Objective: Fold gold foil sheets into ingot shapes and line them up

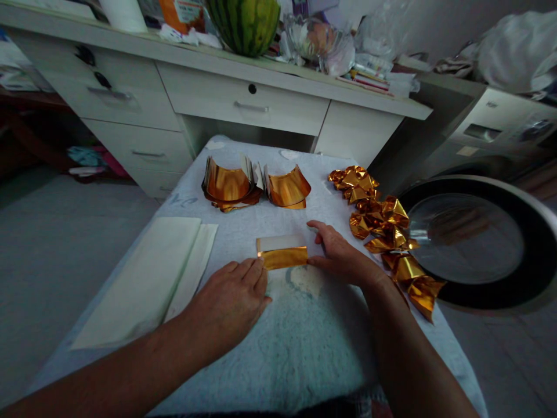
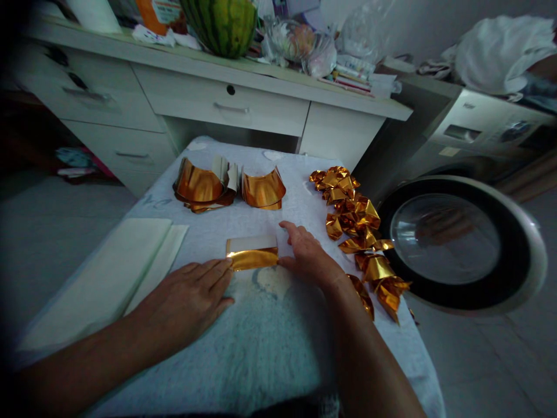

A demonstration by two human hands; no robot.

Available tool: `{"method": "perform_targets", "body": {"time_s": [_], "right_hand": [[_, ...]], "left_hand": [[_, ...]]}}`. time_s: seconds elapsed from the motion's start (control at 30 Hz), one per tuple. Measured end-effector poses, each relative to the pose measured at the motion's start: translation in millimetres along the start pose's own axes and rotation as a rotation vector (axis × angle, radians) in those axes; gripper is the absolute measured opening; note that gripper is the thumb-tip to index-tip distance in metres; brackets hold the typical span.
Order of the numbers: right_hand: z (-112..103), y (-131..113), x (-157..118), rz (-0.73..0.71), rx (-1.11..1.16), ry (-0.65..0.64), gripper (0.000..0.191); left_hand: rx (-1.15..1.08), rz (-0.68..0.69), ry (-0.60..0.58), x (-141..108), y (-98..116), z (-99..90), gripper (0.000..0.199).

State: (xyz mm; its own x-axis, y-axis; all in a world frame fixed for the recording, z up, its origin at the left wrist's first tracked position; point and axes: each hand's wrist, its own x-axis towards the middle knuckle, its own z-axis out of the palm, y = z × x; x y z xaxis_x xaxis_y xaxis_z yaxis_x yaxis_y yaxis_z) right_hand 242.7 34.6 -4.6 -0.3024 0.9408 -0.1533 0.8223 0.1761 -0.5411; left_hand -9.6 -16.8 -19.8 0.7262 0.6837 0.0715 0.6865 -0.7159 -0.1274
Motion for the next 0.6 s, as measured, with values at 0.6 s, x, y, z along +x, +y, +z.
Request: {"method": "perform_targets", "body": {"time_s": [0.6], "right_hand": [[21.9,-26.9,0.6,-0.399,-0.117,0.116,0.019]], "left_hand": [[-0.095,-0.104,0.082,17.2,1.9,-0.2,0.014]]}}
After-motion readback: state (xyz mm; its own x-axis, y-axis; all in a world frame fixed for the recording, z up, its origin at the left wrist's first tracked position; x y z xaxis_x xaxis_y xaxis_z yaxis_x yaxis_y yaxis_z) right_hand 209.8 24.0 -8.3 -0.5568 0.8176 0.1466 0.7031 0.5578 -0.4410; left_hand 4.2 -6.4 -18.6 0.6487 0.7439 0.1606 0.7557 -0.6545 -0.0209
